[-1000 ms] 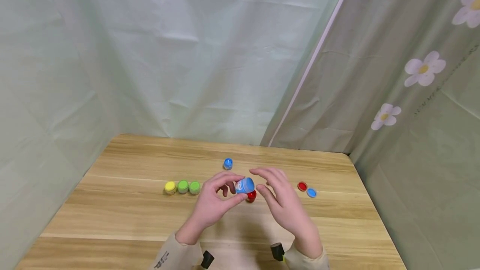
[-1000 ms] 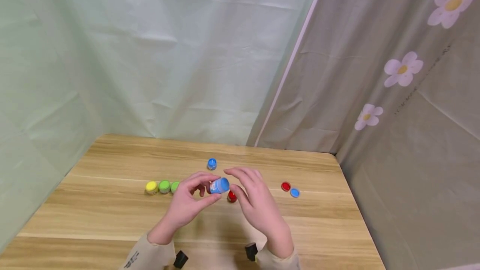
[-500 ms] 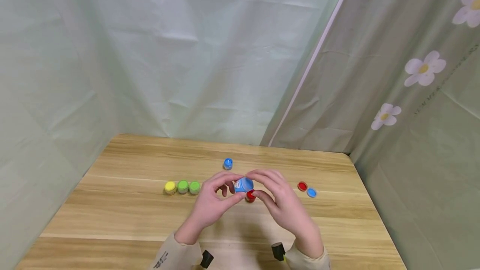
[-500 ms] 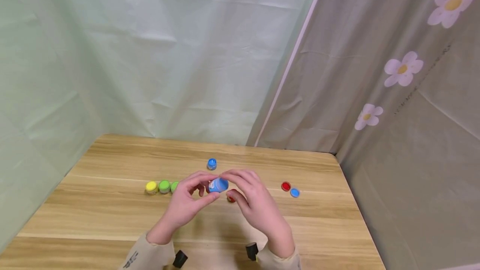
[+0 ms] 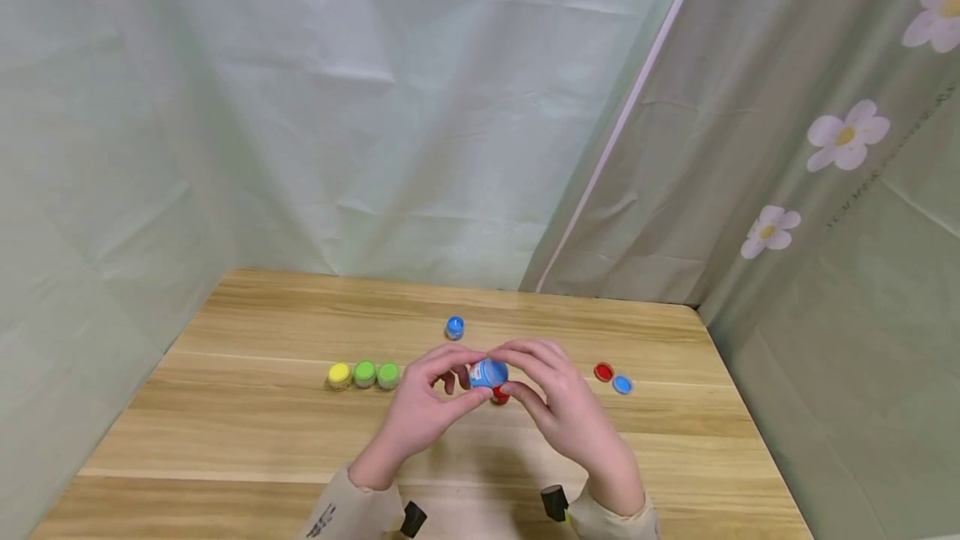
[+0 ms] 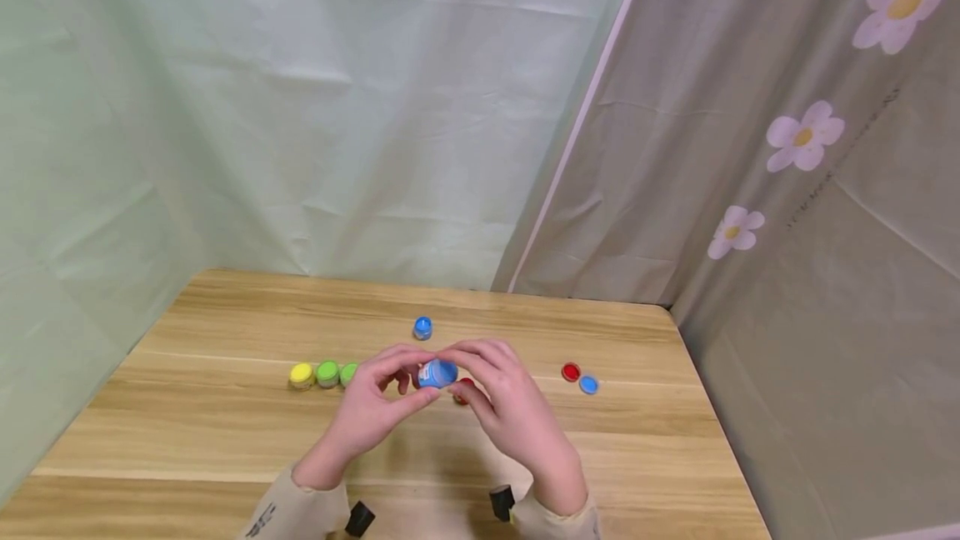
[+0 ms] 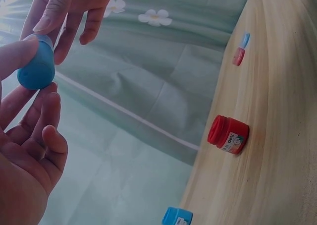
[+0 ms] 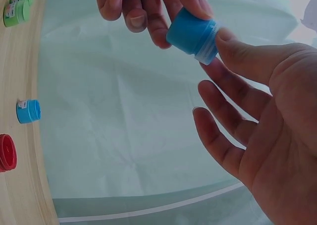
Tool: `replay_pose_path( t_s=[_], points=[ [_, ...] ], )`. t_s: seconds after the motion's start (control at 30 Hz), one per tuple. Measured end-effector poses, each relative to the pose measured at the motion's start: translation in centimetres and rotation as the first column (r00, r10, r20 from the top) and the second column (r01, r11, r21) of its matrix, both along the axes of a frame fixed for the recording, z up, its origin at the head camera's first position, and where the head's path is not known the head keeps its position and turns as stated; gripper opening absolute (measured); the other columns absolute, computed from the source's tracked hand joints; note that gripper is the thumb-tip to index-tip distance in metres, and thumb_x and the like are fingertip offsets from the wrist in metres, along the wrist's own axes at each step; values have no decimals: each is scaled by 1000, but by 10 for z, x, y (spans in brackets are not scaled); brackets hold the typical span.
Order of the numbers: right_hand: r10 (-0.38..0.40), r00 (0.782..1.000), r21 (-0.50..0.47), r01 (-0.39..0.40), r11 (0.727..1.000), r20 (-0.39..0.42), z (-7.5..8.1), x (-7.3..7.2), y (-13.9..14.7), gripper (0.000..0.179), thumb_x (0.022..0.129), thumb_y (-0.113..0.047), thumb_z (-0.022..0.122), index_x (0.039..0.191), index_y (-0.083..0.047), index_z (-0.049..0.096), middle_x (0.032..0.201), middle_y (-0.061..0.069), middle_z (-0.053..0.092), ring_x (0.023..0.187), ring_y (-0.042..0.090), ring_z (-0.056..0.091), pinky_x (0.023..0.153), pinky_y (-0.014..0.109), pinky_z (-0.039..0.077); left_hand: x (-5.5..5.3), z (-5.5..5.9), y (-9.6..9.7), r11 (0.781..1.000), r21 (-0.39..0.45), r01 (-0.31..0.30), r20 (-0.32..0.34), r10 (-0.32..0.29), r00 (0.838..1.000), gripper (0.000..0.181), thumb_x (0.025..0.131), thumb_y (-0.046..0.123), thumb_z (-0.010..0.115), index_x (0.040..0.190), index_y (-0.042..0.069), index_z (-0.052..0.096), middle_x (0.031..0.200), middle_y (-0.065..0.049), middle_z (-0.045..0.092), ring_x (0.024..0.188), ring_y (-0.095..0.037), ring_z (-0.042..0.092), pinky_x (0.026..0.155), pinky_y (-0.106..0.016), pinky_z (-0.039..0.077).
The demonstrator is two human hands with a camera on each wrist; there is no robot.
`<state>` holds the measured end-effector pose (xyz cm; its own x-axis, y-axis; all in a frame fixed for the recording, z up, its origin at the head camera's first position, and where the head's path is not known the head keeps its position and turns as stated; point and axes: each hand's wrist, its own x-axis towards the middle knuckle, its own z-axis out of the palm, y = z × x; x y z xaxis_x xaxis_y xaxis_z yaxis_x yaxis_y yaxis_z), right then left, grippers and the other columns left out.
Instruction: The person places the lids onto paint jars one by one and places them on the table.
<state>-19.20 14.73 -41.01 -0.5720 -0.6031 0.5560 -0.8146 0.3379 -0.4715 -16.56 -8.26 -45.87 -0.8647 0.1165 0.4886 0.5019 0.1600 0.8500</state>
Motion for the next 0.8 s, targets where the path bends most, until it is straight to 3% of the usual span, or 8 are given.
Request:
replay_pose_path(
  t_s=[0.5,0.8],
  points=[
    [-95,994,0,95,995,61,-1,1,-3,36,98,-21,81,133,-17,72,129,-7,70,122,17,61,100,41,55,-1,0,0,1000,10,-30,-28,30,999,36,89,10,89,123,16,80,111,1,75,81,-24,64,63,-30,49],
    [-181,979,-13,183,983,98,-3,2,-7,29,96,-26,83,122,-20,74,110,-12,71,109,14,62,84,37,54,-1,1,1,999,26,-35,-13,35,999,35,87,10,91,120,17,80,110,1,75,81,-23,64,63,-29,50]
  ],
)
